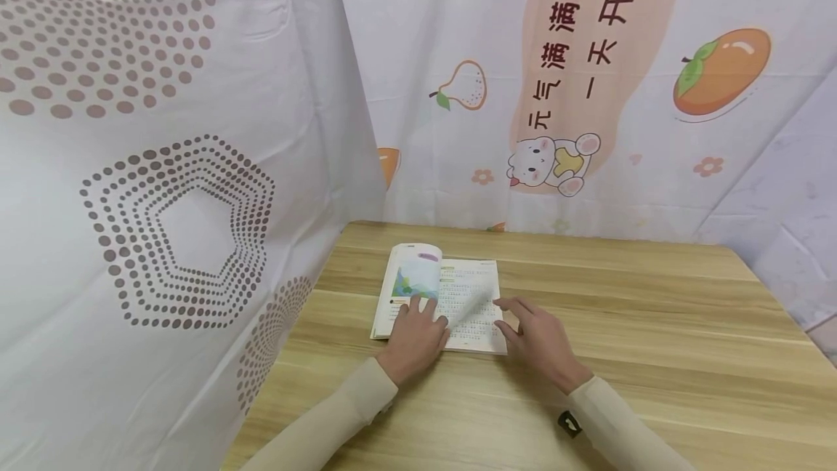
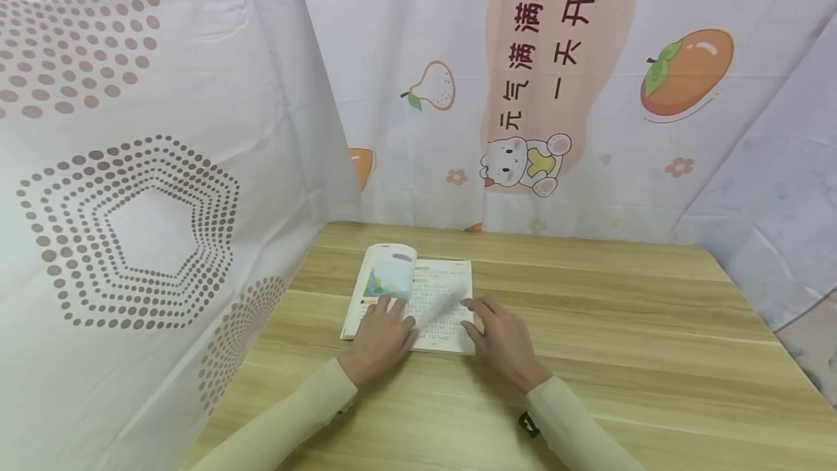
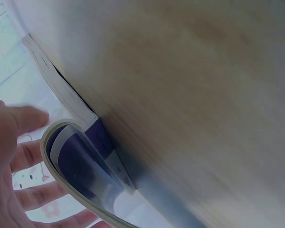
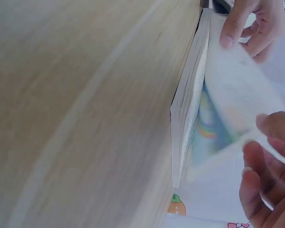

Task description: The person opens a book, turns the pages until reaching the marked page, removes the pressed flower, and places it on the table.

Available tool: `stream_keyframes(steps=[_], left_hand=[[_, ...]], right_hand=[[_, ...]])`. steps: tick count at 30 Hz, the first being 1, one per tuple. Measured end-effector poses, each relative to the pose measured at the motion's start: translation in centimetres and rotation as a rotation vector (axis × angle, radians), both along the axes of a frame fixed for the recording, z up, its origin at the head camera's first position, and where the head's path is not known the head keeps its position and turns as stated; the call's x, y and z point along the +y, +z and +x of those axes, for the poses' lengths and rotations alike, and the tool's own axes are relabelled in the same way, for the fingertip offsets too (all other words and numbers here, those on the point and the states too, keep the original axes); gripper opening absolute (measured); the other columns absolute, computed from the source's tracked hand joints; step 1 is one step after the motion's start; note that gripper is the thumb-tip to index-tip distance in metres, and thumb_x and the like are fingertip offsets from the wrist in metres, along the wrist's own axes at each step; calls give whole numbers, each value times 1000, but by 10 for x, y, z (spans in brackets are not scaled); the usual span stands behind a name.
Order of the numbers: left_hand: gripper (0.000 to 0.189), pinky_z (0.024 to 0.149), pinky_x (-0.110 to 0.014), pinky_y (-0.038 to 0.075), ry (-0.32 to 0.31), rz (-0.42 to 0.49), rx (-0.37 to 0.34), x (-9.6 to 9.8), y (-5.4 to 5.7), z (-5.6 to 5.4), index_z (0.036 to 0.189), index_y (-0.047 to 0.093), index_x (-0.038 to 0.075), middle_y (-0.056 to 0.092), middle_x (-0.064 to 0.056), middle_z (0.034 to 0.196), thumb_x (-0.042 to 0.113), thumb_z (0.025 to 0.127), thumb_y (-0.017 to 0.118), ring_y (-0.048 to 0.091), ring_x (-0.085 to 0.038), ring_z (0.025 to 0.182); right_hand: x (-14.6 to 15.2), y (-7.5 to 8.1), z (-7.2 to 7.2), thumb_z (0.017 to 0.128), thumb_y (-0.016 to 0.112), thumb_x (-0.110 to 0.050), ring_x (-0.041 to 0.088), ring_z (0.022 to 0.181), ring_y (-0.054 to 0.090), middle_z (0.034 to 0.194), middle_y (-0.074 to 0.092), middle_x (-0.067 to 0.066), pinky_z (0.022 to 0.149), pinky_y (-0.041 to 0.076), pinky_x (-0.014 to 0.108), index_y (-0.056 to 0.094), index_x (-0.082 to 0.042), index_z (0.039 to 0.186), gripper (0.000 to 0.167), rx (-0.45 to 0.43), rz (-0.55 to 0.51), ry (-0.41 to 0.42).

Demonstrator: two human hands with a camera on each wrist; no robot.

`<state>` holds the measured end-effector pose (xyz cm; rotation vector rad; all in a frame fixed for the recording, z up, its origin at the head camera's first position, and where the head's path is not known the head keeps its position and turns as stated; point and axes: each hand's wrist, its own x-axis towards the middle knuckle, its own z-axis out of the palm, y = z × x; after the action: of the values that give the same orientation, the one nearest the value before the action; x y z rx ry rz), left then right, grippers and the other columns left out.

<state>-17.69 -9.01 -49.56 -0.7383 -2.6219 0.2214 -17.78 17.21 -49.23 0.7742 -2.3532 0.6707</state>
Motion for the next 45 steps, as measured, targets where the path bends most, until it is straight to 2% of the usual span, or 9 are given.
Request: stream_keyframes(steps=[11, 17, 19, 22, 26, 29, 33, 43, 45], left_hand=[[25, 60, -35, 54, 44, -16, 147, -3, -3, -4, 98, 67, 6, 65, -5, 90, 31, 100, 67, 64, -27, 81], [16, 56, -32, 53, 29, 82, 184, -8, -1, -5, 107, 57, 2, 65, -8, 86, 12, 98, 65, 64, -25, 75], [25, 53, -32, 50, 19, 133, 159, -9, -1, -6, 116, 54, -1, 64, -10, 89, 5, 95, 66, 61, -24, 72], [58, 51, -33, 47, 13, 201, 139, -11, -1, -7, 133, 46, -3, 64, -21, 112, 0, 84, 77, 61, -26, 74], [101, 63, -38, 54, 17, 253, 157, -11, -2, -11, 151, 37, 2, 39, -36, 149, 4, 66, 92, 62, -33, 91], [104, 89, -46, 53, 37, 225, 186, -11, 0, -13, 156, 34, 8, 24, -36, 158, 10, 70, 92, 54, -41, 119], [97, 111, -56, 35, 64, 170, 188, -10, 2, -12, 160, 33, 18, 10, -28, 166, 13, 78, 86, 27, -45, 146], [135, 112, -69, 21, 24, 219, 152, -12, 4, -7, 163, 26, 28, -4, -22, 169, 20, 52, 103, 6, -46, 153], [130, 113, -68, 21, 13, 199, 130, -14, 5, -7, 164, 26, 28, -5, -20, 169, 18, 58, 101, 3, -44, 154]], right_hand=[[-4, -4, 5, 81, 88, -16, 6, 66, 52, 110, 71, 1, 59, 48, 27, 75, -13, 115, 36, -167, 123, -37], [-6, -10, 5, 83, 88, -29, 8, 75, 58, 116, 68, 2, 66, 54, 31, 73, -15, 121, 44, -278, 281, 7], [-6, -12, 5, 82, 87, -33, 7, 76, 58, 119, 67, 3, 65, 53, 31, 73, -16, 121, 45, -310, 320, 25], [-5, -14, 5, 84, 86, -34, 7, 75, 57, 120, 66, 4, 63, 52, 30, 74, -15, 118, 41, -325, 349, 35], [-5, -13, 4, 84, 86, -30, 12, 81, 64, 115, 68, 3, 66, 55, 33, 76, -15, 110, 31, -305, 359, 33], [-4, -11, 3, 84, 86, -28, 16, 85, 68, 110, 70, 1, 69, 57, 34, 78, -17, 104, 25, -292, 362, 40], [-3, -8, 1, 83, 87, -28, 16, 86, 70, 107, 72, 0, 70, 58, 34, 79, -19, 99, 20, -284, 364, 53], [-1, -4, -1, 79, 88, -30, 13, 85, 70, 103, 73, -4, 69, 57, 32, 80, -19, 92, 18, -287, 350, 69], [-1, -3, -2, 78, 88, -31, 12, 85, 70, 102, 73, -5, 68, 57, 32, 80, -19, 91, 19, -294, 350, 61]])
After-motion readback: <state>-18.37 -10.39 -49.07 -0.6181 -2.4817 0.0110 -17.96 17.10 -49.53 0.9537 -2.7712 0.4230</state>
